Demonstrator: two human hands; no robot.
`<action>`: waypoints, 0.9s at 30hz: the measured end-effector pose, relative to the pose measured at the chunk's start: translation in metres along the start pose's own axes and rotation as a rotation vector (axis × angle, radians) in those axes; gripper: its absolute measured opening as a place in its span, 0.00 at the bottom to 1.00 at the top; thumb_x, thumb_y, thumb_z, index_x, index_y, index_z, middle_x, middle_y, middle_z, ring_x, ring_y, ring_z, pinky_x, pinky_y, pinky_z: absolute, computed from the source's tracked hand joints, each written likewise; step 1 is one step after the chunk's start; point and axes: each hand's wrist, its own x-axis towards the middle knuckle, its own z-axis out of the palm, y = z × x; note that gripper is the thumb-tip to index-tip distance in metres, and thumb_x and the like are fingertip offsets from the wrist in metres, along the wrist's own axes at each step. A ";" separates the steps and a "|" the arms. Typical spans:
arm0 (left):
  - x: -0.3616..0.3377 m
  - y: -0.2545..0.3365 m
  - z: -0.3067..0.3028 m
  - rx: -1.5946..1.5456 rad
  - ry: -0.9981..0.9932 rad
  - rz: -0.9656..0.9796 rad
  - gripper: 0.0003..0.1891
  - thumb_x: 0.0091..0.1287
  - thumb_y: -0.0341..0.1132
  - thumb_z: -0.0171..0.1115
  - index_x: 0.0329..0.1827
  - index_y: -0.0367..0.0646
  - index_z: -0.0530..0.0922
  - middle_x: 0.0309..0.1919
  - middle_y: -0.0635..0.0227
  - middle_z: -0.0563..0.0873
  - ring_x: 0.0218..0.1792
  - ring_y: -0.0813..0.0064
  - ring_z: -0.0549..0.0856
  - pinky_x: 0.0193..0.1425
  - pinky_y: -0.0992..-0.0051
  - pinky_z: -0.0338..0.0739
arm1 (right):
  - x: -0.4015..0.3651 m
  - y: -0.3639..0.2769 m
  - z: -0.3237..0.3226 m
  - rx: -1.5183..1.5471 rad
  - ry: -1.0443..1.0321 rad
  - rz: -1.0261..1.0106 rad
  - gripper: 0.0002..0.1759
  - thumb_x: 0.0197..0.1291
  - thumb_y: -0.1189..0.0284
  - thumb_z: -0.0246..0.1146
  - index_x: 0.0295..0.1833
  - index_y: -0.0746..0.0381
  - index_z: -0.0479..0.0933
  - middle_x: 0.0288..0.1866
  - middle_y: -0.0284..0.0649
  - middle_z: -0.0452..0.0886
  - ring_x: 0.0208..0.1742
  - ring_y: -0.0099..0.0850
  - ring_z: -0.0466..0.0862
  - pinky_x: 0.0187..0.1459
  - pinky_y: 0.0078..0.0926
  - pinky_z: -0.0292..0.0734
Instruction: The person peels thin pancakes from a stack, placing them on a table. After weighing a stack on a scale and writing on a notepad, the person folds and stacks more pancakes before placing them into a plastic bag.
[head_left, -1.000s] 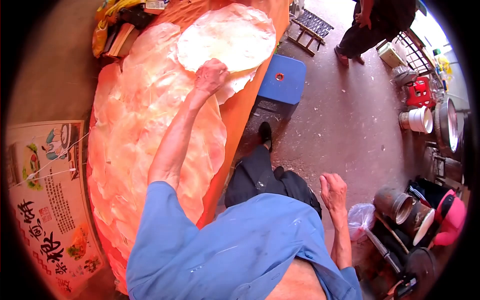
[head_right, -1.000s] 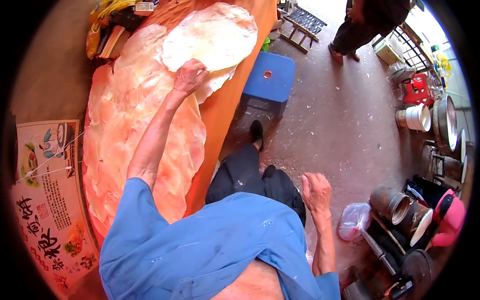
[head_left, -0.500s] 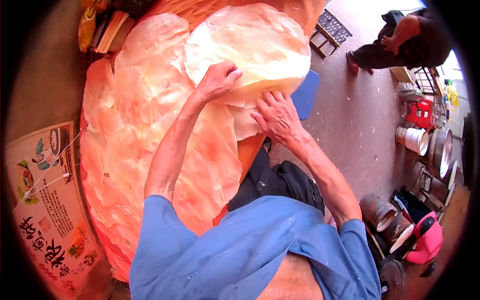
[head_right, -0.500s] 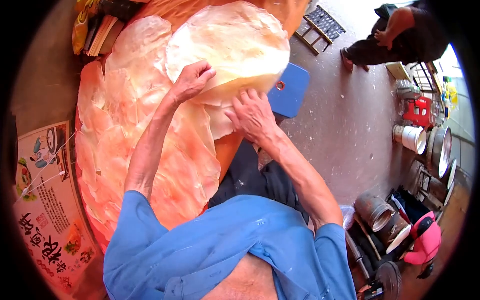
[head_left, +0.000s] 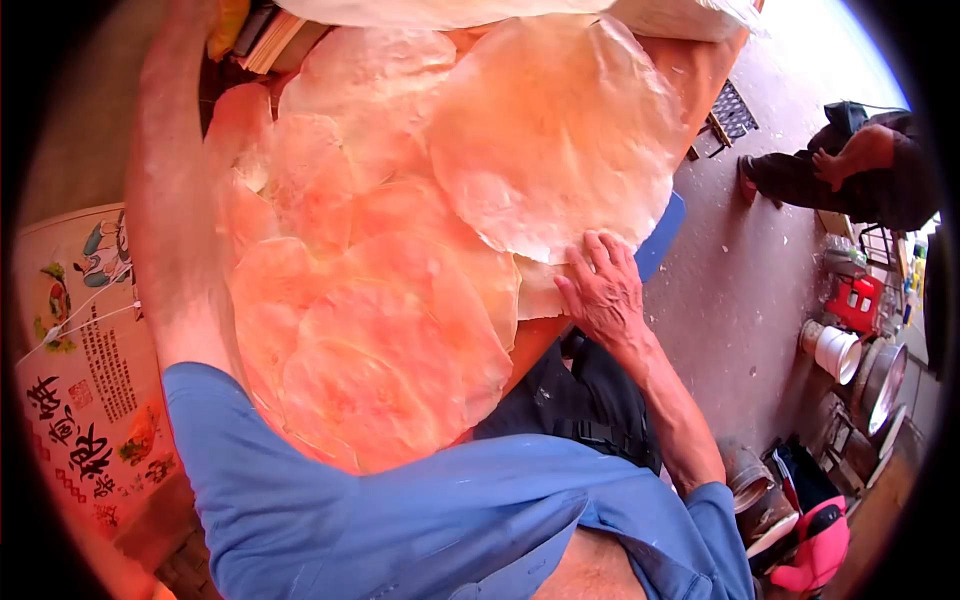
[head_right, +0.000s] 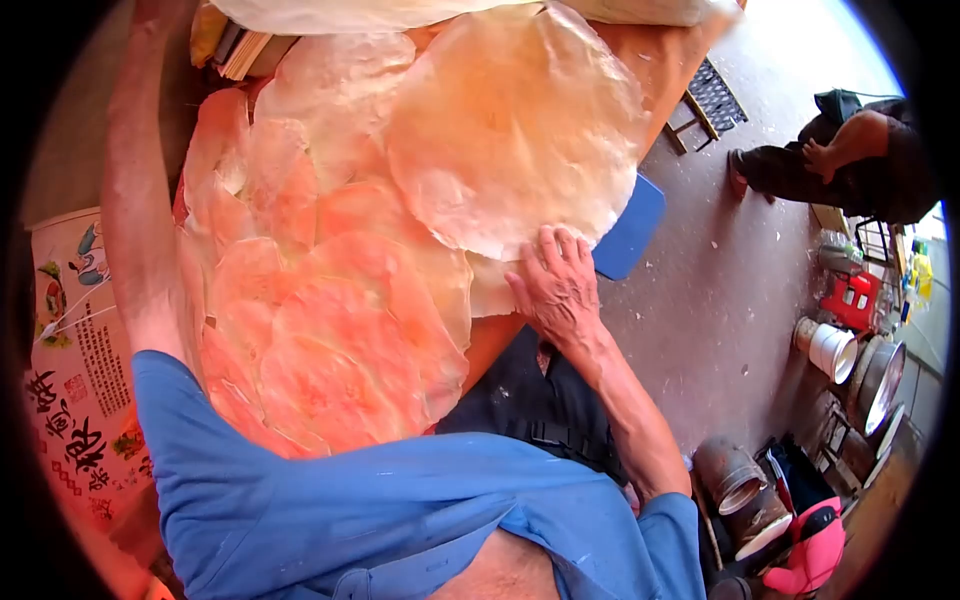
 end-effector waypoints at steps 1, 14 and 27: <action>-0.001 0.005 -0.005 0.035 0.010 0.034 0.10 0.70 0.36 0.58 0.32 0.41 0.77 0.20 0.66 0.76 0.24 0.75 0.77 0.28 0.70 0.71 | 0.000 0.001 0.000 0.007 0.003 -0.005 0.20 0.54 0.62 0.65 0.48 0.65 0.76 0.57 0.52 0.72 0.61 0.49 0.70 0.63 0.48 0.64; -0.163 0.055 -0.024 -0.028 -0.469 0.237 0.02 0.64 0.24 0.56 0.33 0.40 0.75 0.23 0.55 0.77 0.26 0.56 0.80 0.31 0.64 0.75 | -0.007 0.009 0.003 0.040 0.027 -0.036 0.22 0.55 0.63 0.65 0.51 0.65 0.77 0.59 0.54 0.73 0.63 0.52 0.70 0.65 0.49 0.63; -0.399 0.218 -0.065 0.076 -0.592 -0.344 0.21 0.60 0.29 0.62 0.56 0.32 0.75 0.57 0.45 0.76 0.61 0.47 0.75 0.64 0.59 0.72 | -0.085 0.010 -0.035 0.184 0.112 -0.235 0.15 0.52 0.73 0.69 0.47 0.65 0.80 0.50 0.51 0.80 0.57 0.52 0.77 0.59 0.42 0.73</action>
